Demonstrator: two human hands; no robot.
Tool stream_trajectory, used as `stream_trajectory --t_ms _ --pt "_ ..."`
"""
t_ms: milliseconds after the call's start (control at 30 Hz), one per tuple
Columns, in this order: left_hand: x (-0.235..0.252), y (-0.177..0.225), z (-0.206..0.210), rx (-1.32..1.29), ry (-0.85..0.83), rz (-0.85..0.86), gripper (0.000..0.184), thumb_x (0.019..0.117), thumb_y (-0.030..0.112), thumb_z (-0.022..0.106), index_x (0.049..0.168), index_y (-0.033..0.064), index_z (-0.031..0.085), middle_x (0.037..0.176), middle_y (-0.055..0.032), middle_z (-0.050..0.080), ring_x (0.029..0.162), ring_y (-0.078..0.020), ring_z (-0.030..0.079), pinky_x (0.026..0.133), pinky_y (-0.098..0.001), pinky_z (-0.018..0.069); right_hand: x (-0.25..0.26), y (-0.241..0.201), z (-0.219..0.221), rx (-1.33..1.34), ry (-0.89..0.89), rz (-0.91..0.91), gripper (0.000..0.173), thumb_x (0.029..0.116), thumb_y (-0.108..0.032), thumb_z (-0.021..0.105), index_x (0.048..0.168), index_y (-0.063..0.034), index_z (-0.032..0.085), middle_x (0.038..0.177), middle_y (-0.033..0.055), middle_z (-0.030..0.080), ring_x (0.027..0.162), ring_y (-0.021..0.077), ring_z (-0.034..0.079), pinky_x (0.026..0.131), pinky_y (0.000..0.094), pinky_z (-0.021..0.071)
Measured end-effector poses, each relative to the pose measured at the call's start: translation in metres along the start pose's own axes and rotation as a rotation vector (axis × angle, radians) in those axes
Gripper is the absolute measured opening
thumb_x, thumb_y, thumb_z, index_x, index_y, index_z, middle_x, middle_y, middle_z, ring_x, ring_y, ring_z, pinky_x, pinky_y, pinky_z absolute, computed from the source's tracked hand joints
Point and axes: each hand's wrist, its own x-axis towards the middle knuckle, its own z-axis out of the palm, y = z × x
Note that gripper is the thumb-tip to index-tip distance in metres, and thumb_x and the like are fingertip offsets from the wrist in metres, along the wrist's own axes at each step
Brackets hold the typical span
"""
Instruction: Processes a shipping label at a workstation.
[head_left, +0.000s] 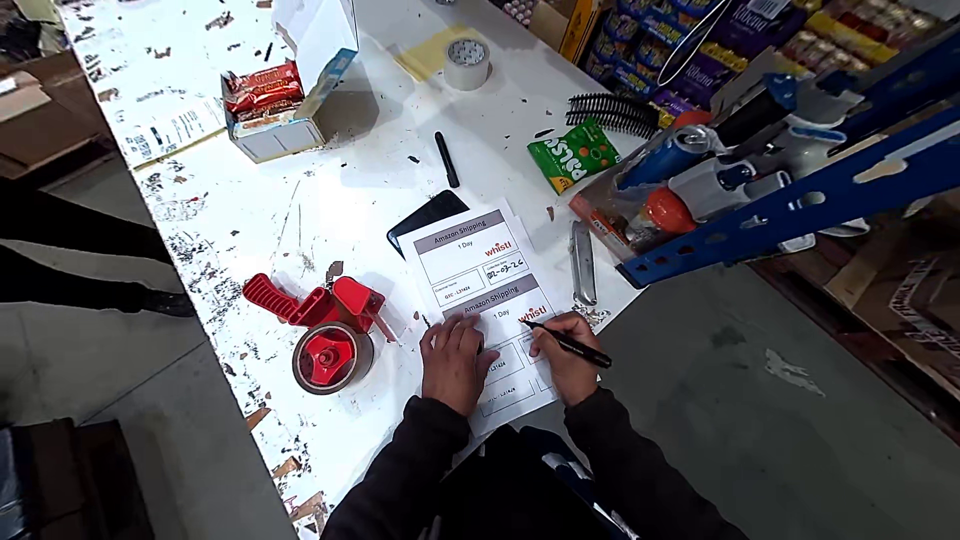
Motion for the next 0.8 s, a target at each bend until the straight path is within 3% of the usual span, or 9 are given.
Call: stream_trajectory --t_ms 133,300,600,733,800 --pt "-0.013 0.0 0.001 -0.05 -0.033 0.002 0.038 0.0926 0.048 0.068 0.096 0.0102 0.071 0.137 -0.0037 0.066 0.135 -0.0283 0.056 0.109 -0.06 0.0404 0.011 0.002 0.005 0.042 -0.083 0.008 0.021 0.0838 0.003 0.07 0.092 -0.0149 0.063 0.078 0.0008 0.069 0.055 0.0122 0.064 0.053 0.0263 0.0585" --pt "-0.009 -0.003 0.003 -0.011 -0.074 -0.026 0.037 0.0878 0.045 0.076 0.097 0.0091 0.071 0.143 -0.0024 0.063 0.138 -0.0261 0.054 0.111 -0.0597 0.0364 0.028 0.009 -0.006 0.13 -0.127 -0.029 0.018 0.0862 -0.001 0.07 0.092 -0.0176 0.065 0.079 -0.0011 0.069 0.057 0.0106 0.064 0.055 0.0259 0.0588" --pt "0.008 -0.003 0.006 -0.047 -0.023 -0.108 0.036 0.0857 0.038 0.08 0.102 0.0072 0.072 0.143 -0.0048 0.063 0.14 -0.0293 0.051 0.114 -0.0627 0.0314 0.022 -0.001 -0.018 -0.039 -0.144 -0.043 0.019 0.0831 -0.002 0.071 0.091 -0.0169 0.063 0.086 -0.0004 0.064 0.056 0.0115 0.061 0.051 0.027 0.0588" --pt "-0.006 -0.009 0.005 -0.03 0.131 -0.08 0.042 0.0925 0.051 0.068 0.097 0.0096 0.071 0.139 -0.0038 0.065 0.135 -0.0294 0.056 0.109 -0.0609 0.0376 0.028 0.006 -0.015 0.042 -0.165 -0.039 0.016 0.0852 -0.005 0.071 0.09 -0.0191 0.065 0.081 -0.0011 0.066 0.054 0.0102 0.061 0.051 0.0251 0.0579" --pt "-0.015 -0.007 0.002 -0.06 0.166 -0.069 0.04 0.0954 0.05 0.064 0.094 0.0104 0.071 0.137 -0.003 0.067 0.132 -0.0289 0.058 0.107 -0.0589 0.0423 0.031 0.006 -0.017 0.093 -0.165 -0.021 0.015 0.0846 -0.005 0.071 0.088 -0.0187 0.066 0.08 -0.0005 0.065 0.053 0.0101 0.06 0.049 0.0249 0.057"
